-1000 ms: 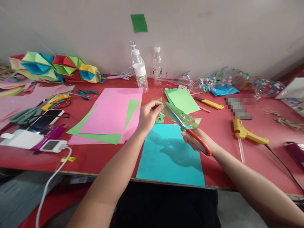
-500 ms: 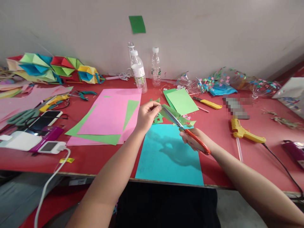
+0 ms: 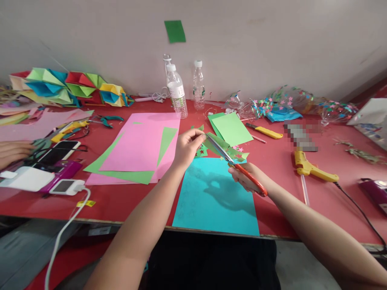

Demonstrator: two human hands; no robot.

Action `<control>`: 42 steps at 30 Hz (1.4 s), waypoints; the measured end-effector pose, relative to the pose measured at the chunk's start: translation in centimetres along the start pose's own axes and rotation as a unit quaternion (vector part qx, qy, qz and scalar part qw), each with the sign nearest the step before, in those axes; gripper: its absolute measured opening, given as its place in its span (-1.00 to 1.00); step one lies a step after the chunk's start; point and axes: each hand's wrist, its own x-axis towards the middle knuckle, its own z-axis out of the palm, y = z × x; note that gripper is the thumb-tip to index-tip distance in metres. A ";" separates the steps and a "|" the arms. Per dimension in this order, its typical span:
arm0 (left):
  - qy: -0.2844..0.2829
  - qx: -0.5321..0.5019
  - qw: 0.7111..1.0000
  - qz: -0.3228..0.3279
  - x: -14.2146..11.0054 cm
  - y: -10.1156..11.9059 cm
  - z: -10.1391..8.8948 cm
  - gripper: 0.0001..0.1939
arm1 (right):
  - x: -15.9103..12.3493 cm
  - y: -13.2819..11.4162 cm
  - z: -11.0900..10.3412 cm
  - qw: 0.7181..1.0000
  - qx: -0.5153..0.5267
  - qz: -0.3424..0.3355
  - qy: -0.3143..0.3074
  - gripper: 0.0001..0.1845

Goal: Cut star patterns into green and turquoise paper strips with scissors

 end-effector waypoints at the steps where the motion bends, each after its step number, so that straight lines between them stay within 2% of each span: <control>1: 0.000 0.000 1.000 0.000 0.0 0.0 0.0 -0.87 | 0.0 0.0 0.0 1.000 -0.002 0.003 0.002 -0.41; 4: -0.002 0.006 1.000 0.002 0.0 0.0 0.0 -0.87 | 0.0 0.0 0.0 1.000 0.009 -0.001 -0.001 -0.39; 10: 0.001 0.044 0.998 0.037 -0.3 0.5 0.1 -0.85 | 0.0 0.3 -0.1 0.997 0.053 -0.045 -0.045 -0.39; 14: 0.058 0.085 0.990 0.099 -0.3 0.3 0.4 -0.88 | -0.2 0.6 0.1 0.992 0.095 -0.043 -0.072 -0.42; 16: 0.078 0.079 0.989 0.099 -0.3 -0.1 0.6 -0.90 | -0.3 0.8 0.2 0.990 0.108 -0.049 -0.076 -0.43; 22: 0.033 0.034 0.997 0.059 -0.4 -1.3 1.1 -0.88 | -0.4 0.4 0.5 0.991 0.107 -0.040 -0.075 -0.46; 32: -0.015 -0.037 0.999 0.033 -0.3 -1.1 0.9 -0.88 | -0.7 0.2 0.5 0.991 0.093 -0.065 -0.072 -0.44; 42: -0.026 -0.047 0.999 0.007 -0.4 -1.4 1.1 -0.85 | -0.6 0.2 1.1 0.995 0.089 -0.025 -0.028 -0.38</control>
